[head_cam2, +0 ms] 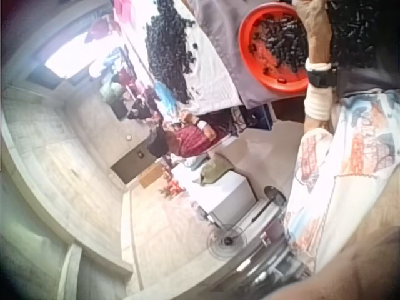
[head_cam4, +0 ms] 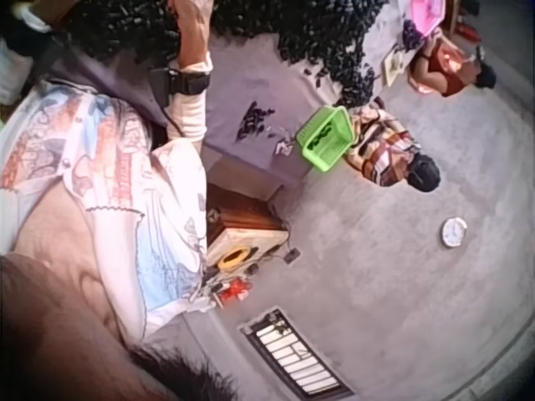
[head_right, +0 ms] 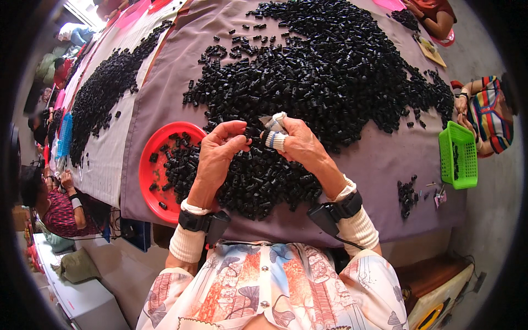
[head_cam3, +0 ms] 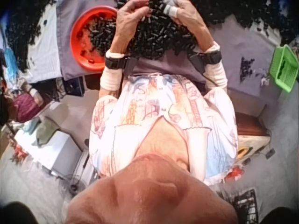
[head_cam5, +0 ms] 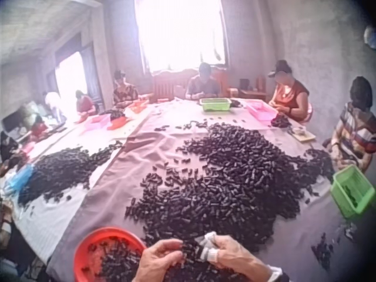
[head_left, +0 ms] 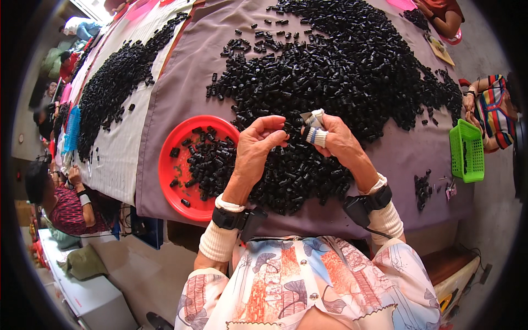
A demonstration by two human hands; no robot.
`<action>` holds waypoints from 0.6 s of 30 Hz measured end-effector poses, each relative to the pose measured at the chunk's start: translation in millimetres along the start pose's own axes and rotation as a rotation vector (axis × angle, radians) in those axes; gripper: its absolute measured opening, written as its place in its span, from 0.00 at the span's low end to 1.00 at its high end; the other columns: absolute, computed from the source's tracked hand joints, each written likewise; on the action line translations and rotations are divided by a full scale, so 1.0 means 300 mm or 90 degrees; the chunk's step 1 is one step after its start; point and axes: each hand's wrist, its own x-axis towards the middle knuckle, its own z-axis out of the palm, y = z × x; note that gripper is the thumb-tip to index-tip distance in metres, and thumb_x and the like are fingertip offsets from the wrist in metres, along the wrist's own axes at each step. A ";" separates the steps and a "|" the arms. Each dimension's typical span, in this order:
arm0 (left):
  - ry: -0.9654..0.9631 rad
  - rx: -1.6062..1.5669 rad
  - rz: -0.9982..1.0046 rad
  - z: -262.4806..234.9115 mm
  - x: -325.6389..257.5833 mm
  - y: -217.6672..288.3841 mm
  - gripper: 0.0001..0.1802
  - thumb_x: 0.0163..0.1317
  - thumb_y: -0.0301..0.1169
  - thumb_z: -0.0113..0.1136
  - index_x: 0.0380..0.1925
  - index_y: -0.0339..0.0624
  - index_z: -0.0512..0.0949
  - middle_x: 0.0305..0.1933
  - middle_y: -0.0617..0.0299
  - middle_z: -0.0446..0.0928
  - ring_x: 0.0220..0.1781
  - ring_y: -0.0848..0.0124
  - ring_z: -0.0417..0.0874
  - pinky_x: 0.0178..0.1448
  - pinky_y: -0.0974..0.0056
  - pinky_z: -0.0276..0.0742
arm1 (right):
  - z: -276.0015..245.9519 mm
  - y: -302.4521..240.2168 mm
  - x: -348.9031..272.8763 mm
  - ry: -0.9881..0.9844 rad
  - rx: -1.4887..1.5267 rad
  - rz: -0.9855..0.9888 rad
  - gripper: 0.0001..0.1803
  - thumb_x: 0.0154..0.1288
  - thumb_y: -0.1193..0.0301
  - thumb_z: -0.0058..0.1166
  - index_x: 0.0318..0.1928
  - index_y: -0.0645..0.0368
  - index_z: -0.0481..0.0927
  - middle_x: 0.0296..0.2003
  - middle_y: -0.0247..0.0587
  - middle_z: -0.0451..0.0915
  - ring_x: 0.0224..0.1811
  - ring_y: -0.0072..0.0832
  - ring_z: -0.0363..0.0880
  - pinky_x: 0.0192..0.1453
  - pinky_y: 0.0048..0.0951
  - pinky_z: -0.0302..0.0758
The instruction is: Sorting and inspecting small black plastic components for shoe manufacturing at a workspace.
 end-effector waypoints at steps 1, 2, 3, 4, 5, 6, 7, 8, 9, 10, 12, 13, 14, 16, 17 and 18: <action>-0.009 -0.092 -0.020 0.001 -0.010 0.009 0.15 0.55 0.21 0.57 0.44 0.33 0.73 0.39 0.60 0.76 0.35 0.75 0.79 0.40 0.71 0.76 | 0.006 -0.005 -0.001 0.001 0.000 0.001 0.11 0.57 0.65 0.55 0.33 0.59 0.75 0.16 0.25 0.68 0.13 0.11 0.62 0.16 0.14 0.57; -0.018 -0.184 -0.040 0.002 -0.018 0.016 0.16 0.55 0.21 0.57 0.46 0.33 0.72 0.40 0.58 0.77 0.37 0.74 0.79 0.41 0.71 0.76 | 0.015 -0.015 -0.003 -0.001 0.000 -0.016 0.09 0.57 0.67 0.53 0.35 0.59 0.76 0.17 0.26 0.68 0.14 0.12 0.62 0.16 0.16 0.58; -0.017 -0.184 -0.042 -0.002 -0.027 0.020 0.16 0.55 0.21 0.57 0.46 0.33 0.72 0.40 0.58 0.77 0.37 0.74 0.79 0.41 0.71 0.76 | 0.027 -0.026 -0.006 -0.004 0.000 -0.032 0.08 0.56 0.70 0.52 0.37 0.59 0.76 0.18 0.27 0.69 0.15 0.13 0.63 0.17 0.17 0.60; -0.016 -0.202 -0.034 -0.005 -0.036 0.024 0.16 0.56 0.21 0.57 0.46 0.33 0.72 0.39 0.59 0.77 0.37 0.73 0.79 0.41 0.70 0.76 | 0.036 -0.040 -0.009 -0.012 -0.002 -0.036 0.10 0.55 0.70 0.54 0.38 0.59 0.76 0.19 0.25 0.70 0.16 0.12 0.63 0.18 0.17 0.60; -0.016 -0.219 -0.027 -0.007 -0.042 0.027 0.16 0.56 0.21 0.57 0.46 0.34 0.72 0.39 0.59 0.77 0.37 0.73 0.79 0.41 0.70 0.76 | 0.045 -0.054 -0.014 -0.012 -0.002 -0.034 0.10 0.55 0.70 0.54 0.38 0.59 0.76 0.19 0.25 0.70 0.16 0.12 0.63 0.18 0.17 0.60; -0.013 -0.220 -0.027 -0.007 -0.050 0.033 0.16 0.56 0.21 0.57 0.46 0.34 0.72 0.39 0.59 0.77 0.37 0.73 0.79 0.41 0.70 0.76 | 0.055 -0.069 -0.020 -0.012 0.011 -0.047 0.11 0.55 0.70 0.54 0.39 0.59 0.76 0.20 0.24 0.70 0.17 0.12 0.62 0.18 0.17 0.59; -0.017 -0.197 -0.015 -0.007 -0.057 0.040 0.15 0.55 0.20 0.57 0.45 0.34 0.73 0.39 0.59 0.77 0.37 0.73 0.79 0.41 0.70 0.76 | 0.062 -0.080 -0.023 -0.012 0.023 -0.060 0.12 0.55 0.69 0.55 0.39 0.59 0.76 0.20 0.24 0.70 0.17 0.12 0.62 0.19 0.16 0.59; -0.020 -0.174 -0.004 -0.006 -0.063 0.048 0.15 0.55 0.20 0.57 0.44 0.34 0.74 0.39 0.59 0.77 0.37 0.73 0.79 0.41 0.70 0.76 | 0.068 -0.086 -0.022 -0.014 0.022 -0.059 0.12 0.55 0.69 0.55 0.39 0.59 0.76 0.20 0.24 0.70 0.17 0.12 0.62 0.19 0.16 0.59; -0.017 -0.175 -0.004 -0.005 -0.066 0.053 0.15 0.55 0.20 0.57 0.44 0.34 0.74 0.39 0.59 0.77 0.37 0.73 0.79 0.41 0.70 0.76 | 0.072 -0.090 -0.017 -0.024 0.010 -0.089 0.12 0.55 0.70 0.55 0.40 0.59 0.76 0.21 0.23 0.70 0.18 0.11 0.61 0.19 0.16 0.59; -0.015 -0.146 0.001 -0.003 -0.069 0.060 0.15 0.54 0.20 0.58 0.44 0.34 0.74 0.39 0.59 0.77 0.37 0.73 0.78 0.41 0.70 0.75 | 0.075 -0.092 -0.013 -0.034 -0.002 -0.119 0.12 0.55 0.70 0.55 0.41 0.59 0.76 0.22 0.23 0.71 0.18 0.11 0.61 0.20 0.15 0.59; -0.009 -0.120 0.007 -0.002 -0.075 0.072 0.15 0.54 0.20 0.58 0.44 0.34 0.74 0.39 0.59 0.77 0.37 0.74 0.78 0.41 0.71 0.75 | 0.075 -0.095 -0.008 -0.051 -0.005 -0.113 0.13 0.55 0.70 0.55 0.42 0.59 0.76 0.23 0.24 0.71 0.19 0.11 0.63 0.20 0.15 0.60; 0.007 -0.113 0.016 -0.002 -0.078 0.078 0.15 0.54 0.21 0.59 0.43 0.35 0.74 0.38 0.60 0.78 0.36 0.76 0.78 0.41 0.72 0.75 | 0.074 -0.096 -0.006 -0.066 -0.006 -0.109 0.14 0.55 0.70 0.55 0.42 0.59 0.76 0.24 0.24 0.72 0.20 0.10 0.64 0.20 0.14 0.61; 0.024 -0.105 0.026 -0.002 -0.081 0.084 0.15 0.53 0.22 0.61 0.42 0.35 0.75 0.37 0.61 0.78 0.35 0.78 0.77 0.41 0.73 0.75 | 0.076 -0.086 -0.002 -0.069 -0.008 -0.108 0.14 0.55 0.70 0.55 0.42 0.59 0.76 0.24 0.24 0.72 0.20 0.10 0.64 0.20 0.14 0.61; 0.036 -0.108 0.035 0.011 -0.088 0.098 0.14 0.53 0.22 0.61 0.42 0.35 0.75 0.37 0.61 0.78 0.35 0.78 0.77 0.41 0.73 0.75 | 0.081 -0.047 0.005 -0.071 0.112 -0.073 0.14 0.54 0.71 0.56 0.43 0.59 0.76 0.26 0.25 0.74 0.21 0.10 0.66 0.20 0.13 0.62; 0.047 -0.107 0.043 0.016 -0.093 0.104 0.14 0.53 0.22 0.61 0.42 0.35 0.75 0.37 0.62 0.78 0.34 0.79 0.77 0.41 0.73 0.75 | 0.084 -0.038 0.003 -0.072 0.109 -0.071 0.14 0.54 0.71 0.56 0.43 0.59 0.76 0.26 0.25 0.74 0.21 0.10 0.66 0.20 0.13 0.62; 0.051 -0.109 0.044 0.016 -0.100 0.109 0.14 0.53 0.22 0.61 0.42 0.35 0.75 0.37 0.62 0.78 0.34 0.79 0.77 0.41 0.73 0.75 | 0.089 -0.033 0.000 -0.077 0.158 -0.097 0.14 0.54 0.72 0.56 0.43 0.58 0.76 0.26 0.26 0.75 0.21 0.09 0.67 0.20 0.12 0.63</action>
